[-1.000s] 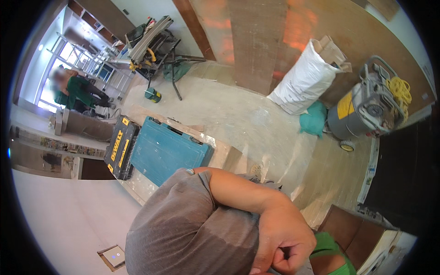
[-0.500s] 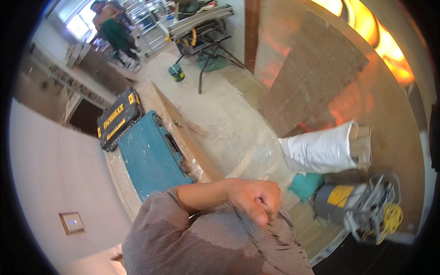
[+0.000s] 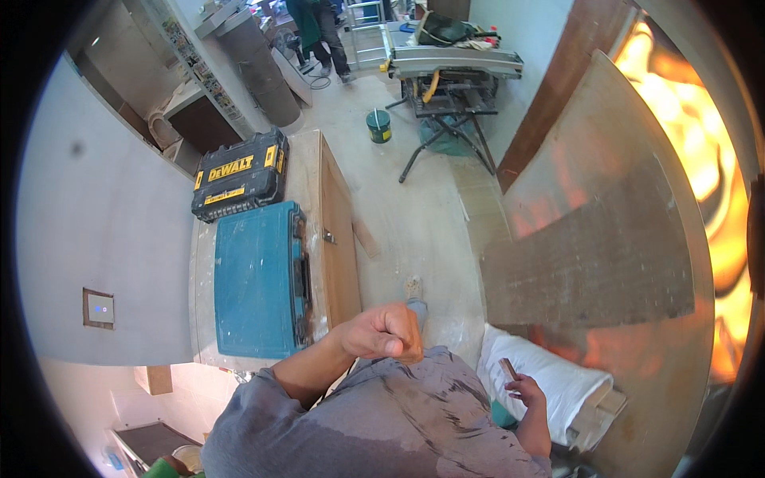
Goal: The person walks through a cluttered room, picks up a paint roller, and applies white paint to a wall. They dip the roller into a paint bucket and continue painting the wall surface.
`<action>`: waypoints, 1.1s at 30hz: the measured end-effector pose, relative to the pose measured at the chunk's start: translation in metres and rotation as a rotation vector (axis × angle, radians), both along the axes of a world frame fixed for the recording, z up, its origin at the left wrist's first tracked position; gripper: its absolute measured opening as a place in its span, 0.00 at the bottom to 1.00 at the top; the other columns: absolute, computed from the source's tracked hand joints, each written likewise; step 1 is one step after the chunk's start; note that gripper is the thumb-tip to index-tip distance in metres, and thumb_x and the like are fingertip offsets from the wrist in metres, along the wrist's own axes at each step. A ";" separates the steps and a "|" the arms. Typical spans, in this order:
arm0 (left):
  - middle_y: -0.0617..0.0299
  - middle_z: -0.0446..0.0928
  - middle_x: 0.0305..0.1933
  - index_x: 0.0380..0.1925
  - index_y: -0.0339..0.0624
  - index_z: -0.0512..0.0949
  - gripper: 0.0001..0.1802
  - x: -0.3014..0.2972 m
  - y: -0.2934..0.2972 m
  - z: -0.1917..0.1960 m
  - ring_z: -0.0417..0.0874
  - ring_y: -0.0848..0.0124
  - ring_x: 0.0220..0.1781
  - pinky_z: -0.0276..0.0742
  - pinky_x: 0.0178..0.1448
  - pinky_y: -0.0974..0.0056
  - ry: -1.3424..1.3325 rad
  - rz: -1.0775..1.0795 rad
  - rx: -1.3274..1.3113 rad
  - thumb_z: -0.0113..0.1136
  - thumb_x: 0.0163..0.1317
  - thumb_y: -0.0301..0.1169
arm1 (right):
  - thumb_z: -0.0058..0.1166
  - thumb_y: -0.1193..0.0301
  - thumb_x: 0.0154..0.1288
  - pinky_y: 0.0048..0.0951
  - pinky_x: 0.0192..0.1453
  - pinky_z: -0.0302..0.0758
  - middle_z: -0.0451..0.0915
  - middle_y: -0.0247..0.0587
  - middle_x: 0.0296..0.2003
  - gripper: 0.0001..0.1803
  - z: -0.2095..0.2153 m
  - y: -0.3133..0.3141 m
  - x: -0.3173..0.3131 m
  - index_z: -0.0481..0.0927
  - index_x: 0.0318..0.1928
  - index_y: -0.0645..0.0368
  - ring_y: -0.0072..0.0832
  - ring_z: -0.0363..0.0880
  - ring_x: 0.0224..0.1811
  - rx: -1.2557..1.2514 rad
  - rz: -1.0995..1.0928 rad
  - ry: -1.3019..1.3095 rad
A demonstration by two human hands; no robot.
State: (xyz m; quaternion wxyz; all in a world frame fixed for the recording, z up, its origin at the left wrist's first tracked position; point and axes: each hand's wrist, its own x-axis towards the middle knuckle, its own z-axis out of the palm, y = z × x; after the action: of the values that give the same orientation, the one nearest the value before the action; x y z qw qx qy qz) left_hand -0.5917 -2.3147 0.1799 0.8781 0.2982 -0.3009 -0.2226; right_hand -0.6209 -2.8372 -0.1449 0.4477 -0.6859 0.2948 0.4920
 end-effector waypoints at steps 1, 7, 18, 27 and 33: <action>0.70 0.49 0.11 0.11 0.47 0.52 0.36 0.018 0.010 -0.008 0.48 0.69 0.13 0.45 0.23 0.60 -0.009 0.022 -0.008 0.59 0.72 0.47 | 0.66 0.74 0.56 0.39 0.49 0.79 0.79 0.33 0.39 0.24 -0.002 0.019 0.029 0.75 0.53 0.54 0.30 0.82 0.45 0.010 0.010 -0.047; 0.67 0.50 0.12 0.11 0.45 0.52 0.36 0.124 0.091 0.001 0.49 0.68 0.13 0.44 0.23 0.59 -0.047 0.180 0.039 0.59 0.72 0.45 | 0.67 0.76 0.52 0.40 0.52 0.79 0.79 0.33 0.41 0.26 0.003 0.107 0.178 0.75 0.53 0.54 0.29 0.81 0.45 0.024 0.066 -0.044; 0.69 0.51 0.15 0.14 0.44 0.52 0.33 0.187 0.215 -0.011 0.49 0.73 0.18 0.45 0.25 0.60 0.300 0.784 0.607 0.57 0.75 0.40 | 0.70 0.81 0.45 0.41 0.46 0.79 0.79 0.38 0.43 0.39 -0.004 0.195 0.376 0.70 0.60 0.55 0.35 0.80 0.44 -0.234 0.463 0.074; 0.76 0.53 0.17 0.14 0.43 0.61 0.32 0.313 0.277 -0.084 0.52 0.80 0.22 0.52 0.26 0.64 0.843 0.888 1.072 0.54 0.76 0.47 | 0.72 0.84 0.38 0.36 0.28 0.77 0.77 0.42 0.38 0.42 -0.089 0.297 0.651 0.68 0.58 0.60 0.37 0.81 0.35 -0.110 0.613 -0.186; 0.73 0.59 0.18 0.16 0.44 0.65 0.31 0.347 0.297 -0.159 0.56 0.77 0.22 0.54 0.28 0.63 1.300 0.896 1.161 0.50 0.77 0.52 | 0.67 0.85 0.41 0.33 0.30 0.74 0.71 0.35 0.31 0.36 -0.050 0.442 0.802 0.66 0.52 0.52 0.30 0.76 0.32 0.095 0.650 -0.128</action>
State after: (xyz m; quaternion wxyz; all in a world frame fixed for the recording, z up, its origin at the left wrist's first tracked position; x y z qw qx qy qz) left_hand -0.2450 -2.0178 0.0205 0.5926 0.5898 0.5389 -0.1028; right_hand 0.1813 -2.3948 -0.1947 0.3166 -0.7519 0.0087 0.5782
